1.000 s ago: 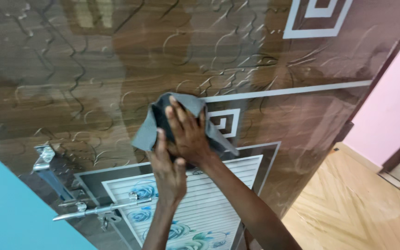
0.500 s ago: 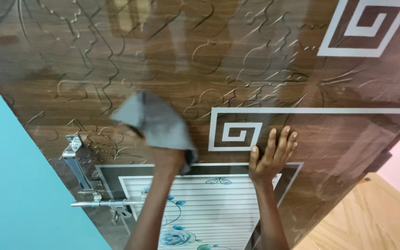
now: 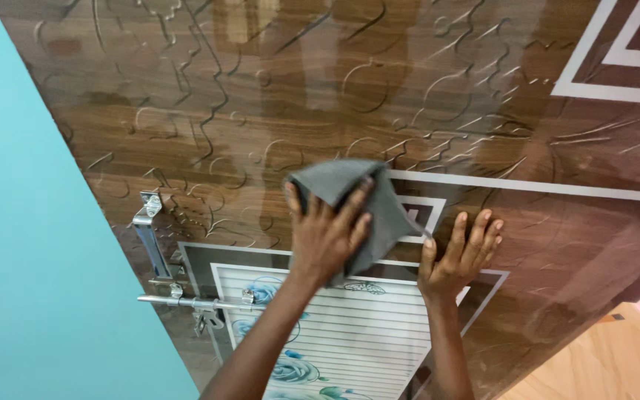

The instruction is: The person wipes a door using a cloth, cleaning the paneling, handle, and latch area.

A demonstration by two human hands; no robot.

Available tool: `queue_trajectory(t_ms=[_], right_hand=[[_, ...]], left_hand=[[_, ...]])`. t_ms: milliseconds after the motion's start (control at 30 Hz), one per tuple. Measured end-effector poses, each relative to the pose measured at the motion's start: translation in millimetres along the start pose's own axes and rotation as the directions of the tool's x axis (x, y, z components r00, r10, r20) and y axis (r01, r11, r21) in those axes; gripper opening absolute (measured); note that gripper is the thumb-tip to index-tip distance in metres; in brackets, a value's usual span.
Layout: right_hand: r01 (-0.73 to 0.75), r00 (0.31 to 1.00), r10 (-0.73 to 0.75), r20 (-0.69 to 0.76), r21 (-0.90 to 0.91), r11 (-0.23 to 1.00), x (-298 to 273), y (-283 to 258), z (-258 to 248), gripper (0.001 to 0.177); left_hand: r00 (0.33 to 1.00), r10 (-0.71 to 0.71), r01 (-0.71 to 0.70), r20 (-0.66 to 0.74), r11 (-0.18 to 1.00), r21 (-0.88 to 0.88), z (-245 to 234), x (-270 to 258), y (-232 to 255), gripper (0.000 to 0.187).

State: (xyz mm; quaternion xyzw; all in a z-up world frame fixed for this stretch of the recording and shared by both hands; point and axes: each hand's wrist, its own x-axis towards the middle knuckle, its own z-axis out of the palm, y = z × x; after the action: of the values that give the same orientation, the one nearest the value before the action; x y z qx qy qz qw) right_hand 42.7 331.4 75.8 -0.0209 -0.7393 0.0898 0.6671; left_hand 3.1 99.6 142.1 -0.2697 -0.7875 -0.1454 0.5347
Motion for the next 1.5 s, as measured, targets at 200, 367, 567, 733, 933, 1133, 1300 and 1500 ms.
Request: queue_trajectory(t_ms=[200, 367, 567, 733, 933, 1133, 1300, 1500], right_hand=[[-0.003, 1.000, 0.003, 0.002, -0.001, 1.000, -3, 3, 3, 0.062], [-0.002, 1.000, 0.002, 0.006, -0.009, 1.000, -3, 3, 3, 0.063], [-0.005, 1.000, 0.005, -0.022, -0.009, 1.000, -3, 3, 9, 0.063], [-0.008, 1.000, 0.008, -0.030, -0.020, 1.000, -5, 2, 11, 0.062], [-0.005, 0.999, 0.004, -0.031, -0.029, 1.000, -3, 1, 9, 0.062], [-0.005, 1.000, 0.004, -0.018, -0.027, 1.000, -2, -1, 4, 0.061], [0.015, 1.000, -0.016, -0.016, -0.013, 1.000, -1, -1, 2, 0.061], [0.012, 1.000, -0.013, -0.018, -0.021, 1.000, -3, 0, 3, 0.061]], left_hand=[[0.975, -0.197, 0.207, -0.101, 0.973, 0.103, -21, 19, -71, 0.067], [0.932, -0.252, 0.267, -0.261, 0.963, 0.024, -32, 4, -122, 0.074], [0.894, -0.225, 0.337, -0.388, 0.908, 0.251, -42, -7, -195, 0.050], [0.818, -0.381, 0.390, -0.430, 0.918, -0.070, -45, 7, -166, 0.062], [0.956, -0.244, 0.266, -0.161, 0.955, 0.133, -32, 20, -78, 0.040], [0.983, 0.148, -0.147, -0.110, 0.989, 0.017, 8, 13, -17, 0.030], [0.978, 0.199, -0.192, -0.065, 0.976, 0.100, -8, 26, -42, 0.054], [0.990, -0.094, 0.112, -0.110, 0.978, 0.175, -57, 53, -103, 0.058]])
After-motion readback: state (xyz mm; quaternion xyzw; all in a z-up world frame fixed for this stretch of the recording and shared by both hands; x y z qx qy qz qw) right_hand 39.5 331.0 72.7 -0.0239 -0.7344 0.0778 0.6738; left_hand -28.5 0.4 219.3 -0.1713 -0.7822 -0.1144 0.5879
